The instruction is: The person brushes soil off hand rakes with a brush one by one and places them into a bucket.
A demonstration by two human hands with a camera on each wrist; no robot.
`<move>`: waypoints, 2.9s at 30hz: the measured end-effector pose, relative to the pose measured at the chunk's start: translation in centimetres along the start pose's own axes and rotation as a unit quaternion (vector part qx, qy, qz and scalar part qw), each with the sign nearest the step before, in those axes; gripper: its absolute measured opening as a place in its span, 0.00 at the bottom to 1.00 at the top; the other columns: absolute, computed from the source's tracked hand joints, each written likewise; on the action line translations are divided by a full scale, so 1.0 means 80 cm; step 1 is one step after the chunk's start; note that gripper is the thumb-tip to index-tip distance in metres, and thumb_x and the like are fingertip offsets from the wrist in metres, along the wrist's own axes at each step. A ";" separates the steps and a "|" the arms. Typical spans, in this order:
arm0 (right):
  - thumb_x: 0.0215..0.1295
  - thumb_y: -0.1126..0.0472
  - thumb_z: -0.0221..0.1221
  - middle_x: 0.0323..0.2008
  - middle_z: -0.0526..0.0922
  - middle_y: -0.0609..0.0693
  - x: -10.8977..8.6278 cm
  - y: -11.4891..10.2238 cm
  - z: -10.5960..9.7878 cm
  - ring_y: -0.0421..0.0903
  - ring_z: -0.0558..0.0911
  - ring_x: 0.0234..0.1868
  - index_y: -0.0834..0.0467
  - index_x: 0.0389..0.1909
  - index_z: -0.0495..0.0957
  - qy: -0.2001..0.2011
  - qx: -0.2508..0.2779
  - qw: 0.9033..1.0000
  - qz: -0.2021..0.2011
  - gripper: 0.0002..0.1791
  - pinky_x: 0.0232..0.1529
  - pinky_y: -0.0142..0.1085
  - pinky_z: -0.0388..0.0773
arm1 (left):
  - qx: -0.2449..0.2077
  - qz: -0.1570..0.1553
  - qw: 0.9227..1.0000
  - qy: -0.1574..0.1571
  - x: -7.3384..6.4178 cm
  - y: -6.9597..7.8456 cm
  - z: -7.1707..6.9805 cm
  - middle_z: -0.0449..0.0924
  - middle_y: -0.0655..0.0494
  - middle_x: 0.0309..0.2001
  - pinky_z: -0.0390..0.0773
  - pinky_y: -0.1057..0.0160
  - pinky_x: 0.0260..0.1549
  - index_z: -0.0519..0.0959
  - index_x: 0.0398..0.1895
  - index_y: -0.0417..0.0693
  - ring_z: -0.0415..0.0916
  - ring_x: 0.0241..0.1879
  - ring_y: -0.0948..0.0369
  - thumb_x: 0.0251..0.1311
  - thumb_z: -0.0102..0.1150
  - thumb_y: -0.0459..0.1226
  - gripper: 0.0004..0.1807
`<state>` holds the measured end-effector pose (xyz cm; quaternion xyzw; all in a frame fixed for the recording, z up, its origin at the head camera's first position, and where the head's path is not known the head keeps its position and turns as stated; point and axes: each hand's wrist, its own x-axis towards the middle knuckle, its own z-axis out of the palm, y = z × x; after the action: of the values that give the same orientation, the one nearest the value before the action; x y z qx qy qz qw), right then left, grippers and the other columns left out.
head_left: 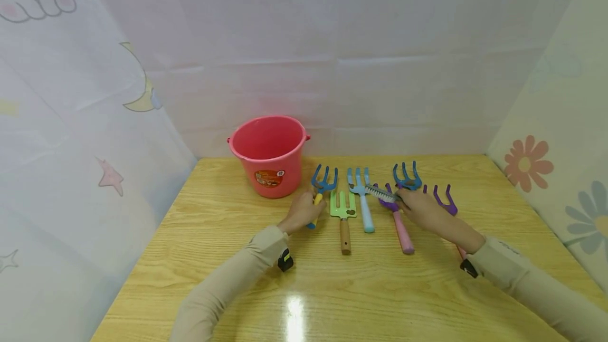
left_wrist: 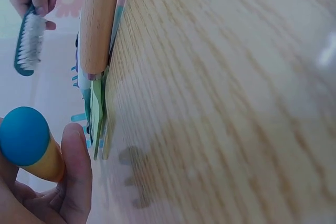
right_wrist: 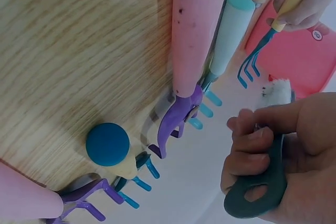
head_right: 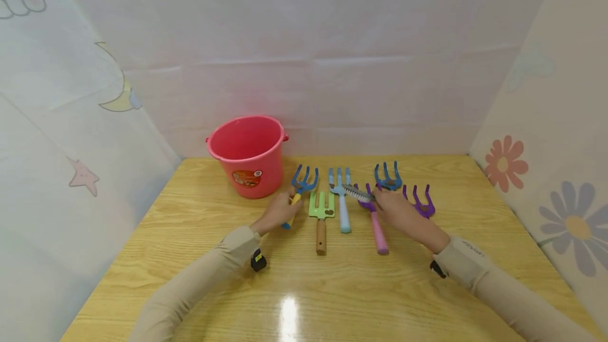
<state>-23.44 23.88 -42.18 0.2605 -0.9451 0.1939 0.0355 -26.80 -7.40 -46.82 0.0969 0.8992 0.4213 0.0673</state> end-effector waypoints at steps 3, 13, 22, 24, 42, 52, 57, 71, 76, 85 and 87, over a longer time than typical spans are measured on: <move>0.66 0.72 0.57 0.27 0.73 0.53 0.002 0.000 0.002 0.41 0.68 0.21 0.74 0.41 0.75 0.002 -0.019 1.000 -0.010 0.07 0.18 0.32 0.66 | 0.007 0.004 1.000 0.005 0.000 -0.001 0.001 0.74 0.52 0.22 0.71 0.69 0.12 0.73 0.43 0.40 0.70 0.14 0.63 0.69 0.54 0.40 0.11; 0.62 0.71 0.59 0.31 0.74 0.60 0.007 -0.003 0.004 0.49 0.70 0.28 0.81 0.49 0.73 0.019 -0.042 0.998 -0.030 0.18 0.24 0.37 0.71 | 0.007 0.020 1.000 0.016 -0.001 -0.004 0.002 0.73 0.53 0.22 0.70 0.68 0.12 0.72 0.40 0.40 0.70 0.14 0.63 0.68 0.55 0.40 0.10; 0.71 0.63 0.59 0.31 0.75 0.54 0.015 -0.012 0.009 0.48 0.76 0.28 0.72 0.48 0.73 -0.016 0.006 1.000 0.004 0.15 0.27 0.40 0.72 | 0.001 0.023 1.000 0.014 -0.003 -0.002 0.001 0.73 0.52 0.23 0.69 0.69 0.12 0.73 0.39 0.40 0.69 0.14 0.63 0.68 0.55 0.39 0.10; 0.71 0.62 0.59 0.26 0.72 0.49 0.016 -0.012 0.011 0.44 0.72 0.24 0.70 0.47 0.73 -0.015 0.011 1.000 0.000 0.13 0.23 0.37 0.67 | 0.000 0.021 1.000 0.011 -0.003 -0.002 0.002 0.73 0.52 0.23 0.69 0.70 0.11 0.73 0.40 0.39 0.69 0.14 0.64 0.69 0.55 0.39 0.10; 0.74 0.57 0.56 0.20 0.72 0.46 0.030 -0.025 0.016 0.41 0.69 0.17 0.72 0.49 0.74 -0.010 -0.008 1.000 0.000 0.19 0.20 0.35 0.66 | -0.004 0.015 1.000 0.006 -0.005 0.001 0.003 0.75 0.52 0.26 0.72 0.69 0.13 0.74 0.43 0.37 0.71 0.16 0.63 0.69 0.54 0.40 0.12; 0.72 0.56 0.54 0.14 0.67 0.44 0.048 -0.039 0.026 0.38 0.63 0.11 0.67 0.45 0.78 -0.001 -0.033 0.999 -0.001 0.16 0.13 0.30 0.56 | -0.009 0.031 0.999 0.010 -0.007 0.001 0.006 0.75 0.53 0.25 0.71 0.69 0.12 0.75 0.46 0.34 0.70 0.14 0.64 0.68 0.56 0.39 0.14; 0.76 0.57 0.51 0.17 0.69 0.45 0.060 -0.044 0.035 0.39 0.66 0.13 0.66 0.43 0.76 -0.022 -0.007 1.000 -0.011 0.14 0.14 0.30 0.59 | -0.009 0.036 0.999 0.012 -0.008 0.001 0.008 0.73 0.53 0.23 0.69 0.69 0.11 0.75 0.43 0.36 0.68 0.13 0.64 0.69 0.55 0.38 0.12; 0.76 0.57 0.52 0.16 0.68 0.45 0.087 -0.057 0.051 0.39 0.67 0.15 0.67 0.46 0.77 -0.040 -0.016 0.999 -0.025 0.15 0.18 0.31 0.63 | 0.015 0.035 0.999 0.015 -0.008 0.010 0.010 0.73 0.53 0.26 0.70 0.69 0.15 0.75 0.45 0.36 0.69 0.16 0.65 0.67 0.55 0.40 0.14; 0.76 0.57 0.53 0.14 0.66 0.44 0.085 -0.058 0.051 0.39 0.65 0.13 0.66 0.44 0.78 -0.032 -0.020 0.999 -0.026 0.15 0.17 0.30 0.60 | 0.015 0.046 0.999 0.025 -0.009 0.010 0.011 0.74 0.53 0.28 0.69 0.69 0.16 0.75 0.47 0.35 0.69 0.17 0.65 0.67 0.55 0.40 0.15; 0.75 0.57 0.54 0.14 0.67 0.45 0.082 -0.054 0.050 0.39 0.65 0.13 0.71 0.53 0.77 -0.021 -0.021 0.999 -0.017 0.19 0.17 0.30 0.58 | 0.005 0.051 0.998 0.028 -0.010 0.008 0.012 0.74 0.53 0.26 0.68 0.70 0.14 0.76 0.47 0.33 0.68 0.16 0.66 0.67 0.54 0.39 0.16; 0.75 0.57 0.54 0.15 0.67 0.45 0.081 -0.053 0.050 0.39 0.65 0.13 0.71 0.52 0.77 -0.022 -0.021 0.999 -0.012 0.19 0.17 0.30 0.58 | 0.004 0.049 0.998 0.028 -0.010 0.008 0.012 0.74 0.54 0.26 0.68 0.70 0.15 0.76 0.47 0.33 0.68 0.16 0.66 0.67 0.55 0.39 0.16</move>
<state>-26.74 15.88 -43.30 0.2755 -0.9463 0.1679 0.0224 -25.74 -6.48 -46.92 0.1296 0.8968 0.4226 0.0212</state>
